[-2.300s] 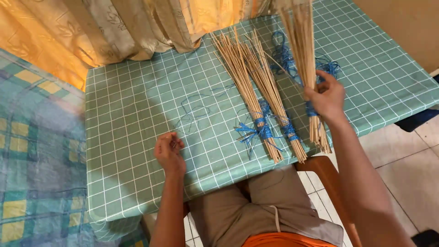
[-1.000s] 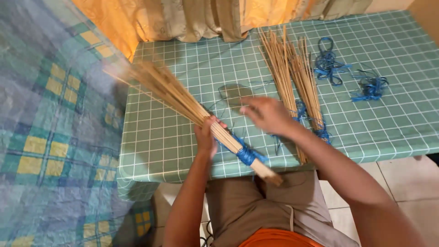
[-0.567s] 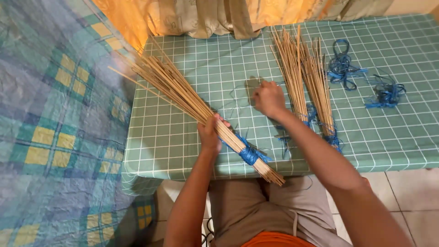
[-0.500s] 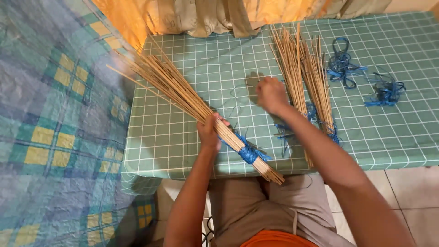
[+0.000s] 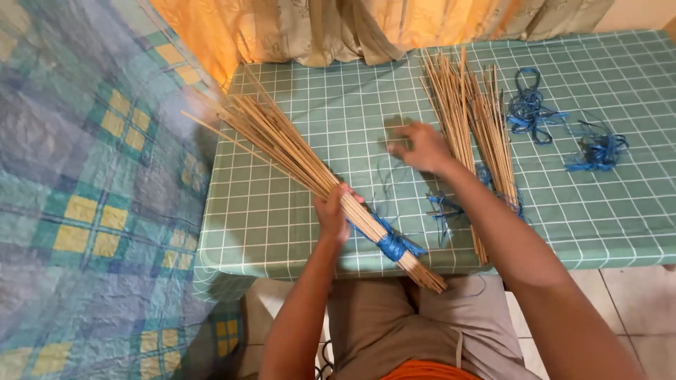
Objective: Organizing and tying thin wooden sticks into bundles using blue plastic strips.
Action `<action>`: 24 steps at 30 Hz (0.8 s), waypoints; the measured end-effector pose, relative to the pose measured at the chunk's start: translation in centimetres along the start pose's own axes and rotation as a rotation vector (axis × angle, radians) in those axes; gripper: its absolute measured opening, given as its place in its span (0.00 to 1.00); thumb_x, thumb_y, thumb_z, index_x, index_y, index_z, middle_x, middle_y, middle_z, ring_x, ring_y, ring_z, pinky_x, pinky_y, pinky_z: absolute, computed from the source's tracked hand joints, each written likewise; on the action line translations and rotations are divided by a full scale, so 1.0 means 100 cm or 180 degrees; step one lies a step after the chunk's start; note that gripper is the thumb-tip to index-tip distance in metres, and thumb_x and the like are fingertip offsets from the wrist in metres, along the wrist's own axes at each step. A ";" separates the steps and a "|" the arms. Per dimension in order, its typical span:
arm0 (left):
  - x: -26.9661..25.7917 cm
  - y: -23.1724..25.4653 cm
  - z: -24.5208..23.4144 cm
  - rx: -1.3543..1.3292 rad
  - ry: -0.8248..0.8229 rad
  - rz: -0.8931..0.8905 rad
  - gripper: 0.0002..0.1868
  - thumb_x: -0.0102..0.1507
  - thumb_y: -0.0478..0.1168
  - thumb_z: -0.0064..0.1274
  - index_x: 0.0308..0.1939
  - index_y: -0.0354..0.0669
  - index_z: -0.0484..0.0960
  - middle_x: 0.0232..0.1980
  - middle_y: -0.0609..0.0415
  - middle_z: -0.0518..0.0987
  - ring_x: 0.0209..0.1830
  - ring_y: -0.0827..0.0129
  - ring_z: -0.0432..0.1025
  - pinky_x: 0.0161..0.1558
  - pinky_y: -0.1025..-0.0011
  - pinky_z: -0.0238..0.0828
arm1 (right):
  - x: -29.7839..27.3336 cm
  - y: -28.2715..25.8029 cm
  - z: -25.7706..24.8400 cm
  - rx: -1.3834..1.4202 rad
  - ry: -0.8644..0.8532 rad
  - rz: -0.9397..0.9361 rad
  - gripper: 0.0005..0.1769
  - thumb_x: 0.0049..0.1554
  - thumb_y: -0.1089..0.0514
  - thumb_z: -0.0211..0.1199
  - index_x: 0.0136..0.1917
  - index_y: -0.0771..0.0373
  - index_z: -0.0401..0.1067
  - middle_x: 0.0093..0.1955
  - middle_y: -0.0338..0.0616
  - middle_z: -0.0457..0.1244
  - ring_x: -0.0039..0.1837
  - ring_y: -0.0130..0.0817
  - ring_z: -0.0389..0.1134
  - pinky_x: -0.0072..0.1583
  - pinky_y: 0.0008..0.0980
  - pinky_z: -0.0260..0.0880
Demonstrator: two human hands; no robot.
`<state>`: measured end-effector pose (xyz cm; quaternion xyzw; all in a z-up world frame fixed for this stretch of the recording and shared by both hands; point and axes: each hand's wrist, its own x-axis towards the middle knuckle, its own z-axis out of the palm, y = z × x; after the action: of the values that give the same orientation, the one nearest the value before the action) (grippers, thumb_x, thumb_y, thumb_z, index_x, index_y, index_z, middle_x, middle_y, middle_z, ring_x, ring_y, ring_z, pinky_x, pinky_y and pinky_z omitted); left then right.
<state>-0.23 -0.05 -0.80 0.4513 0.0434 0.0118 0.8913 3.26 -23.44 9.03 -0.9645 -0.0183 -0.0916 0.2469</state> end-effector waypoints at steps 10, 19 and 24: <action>-0.007 0.010 0.008 0.0132 -0.0278 -0.0084 0.13 0.59 0.43 0.61 0.32 0.37 0.78 0.26 0.47 0.78 0.23 0.59 0.79 0.37 0.57 0.78 | -0.016 0.046 0.022 -0.0759 -0.0581 -0.0463 0.12 0.55 0.42 0.68 0.52 0.40 0.81 0.65 0.42 0.65 0.71 0.53 0.61 0.66 0.60 0.63; -0.010 0.019 0.010 0.0208 -0.0225 0.0033 0.11 0.61 0.43 0.59 0.35 0.38 0.78 0.29 0.47 0.78 0.24 0.58 0.79 0.40 0.56 0.76 | -0.005 0.077 -0.025 -0.0282 0.0491 -0.0541 0.05 0.59 0.64 0.65 0.48 0.56 0.77 0.45 0.43 0.70 0.54 0.50 0.71 0.56 0.50 0.70; 0.000 0.010 0.006 -0.0007 0.0037 -0.0247 0.09 0.55 0.40 0.57 0.33 0.39 0.78 0.25 0.52 0.76 0.20 0.60 0.77 0.24 0.62 0.73 | 0.002 0.043 -0.130 0.0645 0.0905 0.0406 0.09 0.67 0.70 0.50 0.52 0.59 0.68 0.47 0.43 0.67 0.49 0.37 0.70 0.49 0.40 0.74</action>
<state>-0.14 0.11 0.38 0.4482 0.0660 -0.0201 0.8912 1.59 -33.41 18.24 -0.9113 0.0688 -0.2088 0.3482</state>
